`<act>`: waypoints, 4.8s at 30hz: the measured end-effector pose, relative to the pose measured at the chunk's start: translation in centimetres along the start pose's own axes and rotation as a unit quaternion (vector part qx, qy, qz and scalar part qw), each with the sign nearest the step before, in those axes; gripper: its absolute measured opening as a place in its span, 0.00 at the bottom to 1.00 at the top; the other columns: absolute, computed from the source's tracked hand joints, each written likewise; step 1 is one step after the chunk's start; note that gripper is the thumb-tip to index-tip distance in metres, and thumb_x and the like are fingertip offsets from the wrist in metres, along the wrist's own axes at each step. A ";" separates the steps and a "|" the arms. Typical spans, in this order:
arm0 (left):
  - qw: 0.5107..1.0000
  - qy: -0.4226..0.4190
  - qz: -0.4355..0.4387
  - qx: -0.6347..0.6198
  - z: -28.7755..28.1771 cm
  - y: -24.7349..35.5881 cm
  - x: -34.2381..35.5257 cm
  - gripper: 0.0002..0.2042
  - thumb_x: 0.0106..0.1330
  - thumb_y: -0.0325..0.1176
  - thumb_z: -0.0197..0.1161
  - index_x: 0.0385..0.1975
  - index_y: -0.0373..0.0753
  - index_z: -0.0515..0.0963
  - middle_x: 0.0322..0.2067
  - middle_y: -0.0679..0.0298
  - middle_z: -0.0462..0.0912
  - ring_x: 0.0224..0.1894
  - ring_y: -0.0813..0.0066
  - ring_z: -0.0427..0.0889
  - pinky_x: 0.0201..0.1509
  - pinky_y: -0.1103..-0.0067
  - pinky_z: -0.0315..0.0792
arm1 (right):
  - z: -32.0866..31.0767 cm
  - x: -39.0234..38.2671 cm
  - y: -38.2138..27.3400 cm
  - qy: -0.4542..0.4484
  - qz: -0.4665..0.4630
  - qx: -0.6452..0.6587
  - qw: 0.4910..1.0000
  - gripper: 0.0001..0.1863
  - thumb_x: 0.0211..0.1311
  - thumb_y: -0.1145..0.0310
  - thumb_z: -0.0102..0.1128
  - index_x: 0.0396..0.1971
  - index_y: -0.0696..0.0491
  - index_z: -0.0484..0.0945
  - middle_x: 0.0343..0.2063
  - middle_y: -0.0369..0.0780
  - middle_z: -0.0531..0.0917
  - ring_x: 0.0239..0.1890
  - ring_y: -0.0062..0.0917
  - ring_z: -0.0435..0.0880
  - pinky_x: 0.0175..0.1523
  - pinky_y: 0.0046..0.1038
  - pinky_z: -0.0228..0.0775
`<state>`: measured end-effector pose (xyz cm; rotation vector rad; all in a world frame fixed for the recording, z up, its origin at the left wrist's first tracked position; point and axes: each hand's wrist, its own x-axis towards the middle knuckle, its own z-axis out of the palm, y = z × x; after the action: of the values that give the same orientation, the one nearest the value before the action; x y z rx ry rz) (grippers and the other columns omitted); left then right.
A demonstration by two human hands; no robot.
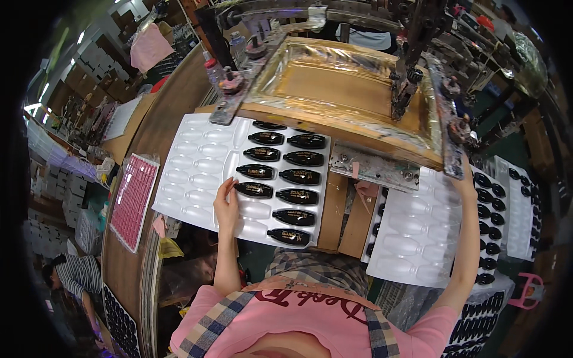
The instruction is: Screen printing gold patterns onto black hair clips using a manual printing machine.
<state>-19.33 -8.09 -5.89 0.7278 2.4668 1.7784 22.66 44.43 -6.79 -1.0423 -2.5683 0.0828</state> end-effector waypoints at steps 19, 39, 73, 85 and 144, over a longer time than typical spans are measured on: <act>0.994 -0.054 -0.037 0.083 0.7 -2.4 6.1 0.07 0.55 0.26 0.57 0.32 0.33 0.77 0.27 0.56 0.79 0.33 0.69 0.77 0.39 0.79 0.68 | -5.9 -3.2 -9.9 0.066 -0.005 0.004 0.998 0.16 0.50 0.64 0.58 0.33 0.62 0.73 0.29 0.49 0.77 0.31 0.40 0.74 0.38 0.32 0.64; 0.762 -0.314 0.513 0.240 17.1 15.0 10.1 0.09 0.59 0.27 0.52 0.39 0.34 0.72 0.35 0.60 0.77 0.39 0.69 0.74 0.43 0.75 0.68 | -13.2 -4.1 -23.0 0.016 0.053 0.298 0.953 0.26 0.39 0.62 0.68 0.38 0.62 0.71 0.34 0.42 0.76 0.36 0.25 0.73 0.40 0.24 0.64; 0.932 0.040 -0.138 -0.331 -4.4 2.4 -0.7 0.08 0.59 0.25 0.54 0.38 0.35 0.69 0.34 0.59 0.77 0.34 0.80 0.76 0.37 0.86 0.70 | -12.1 -3.2 -27.7 0.008 -0.046 0.248 0.968 0.32 0.48 0.61 0.60 0.51 0.59 0.60 0.50 0.51 0.66 0.49 0.39 0.68 0.51 0.31 0.61; 0.944 0.059 -0.117 -0.304 -2.3 3.2 -1.3 0.08 0.59 0.26 0.54 0.38 0.35 0.68 0.33 0.59 0.77 0.34 0.81 0.74 0.37 0.86 0.68 | -16.0 -14.1 -22.4 0.020 0.158 0.185 0.970 0.25 0.52 0.70 0.55 0.52 0.57 0.63 0.52 0.46 0.67 0.46 0.33 0.72 0.49 0.30 0.64; 0.983 0.063 -0.106 -0.134 -1.7 -0.8 -3.4 0.06 0.59 0.25 0.54 0.33 0.30 0.74 0.32 0.61 0.78 0.34 0.79 0.74 0.40 0.85 0.67 | -15.0 -20.0 -17.9 0.093 0.311 0.018 0.946 0.20 0.54 0.65 0.54 0.46 0.57 0.64 0.35 0.43 0.71 0.36 0.30 0.72 0.41 0.28 0.63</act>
<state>-17.04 -11.11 -6.85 0.3309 2.2089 2.0691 29.31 16.58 4.31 -1.7162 -1.9781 0.1815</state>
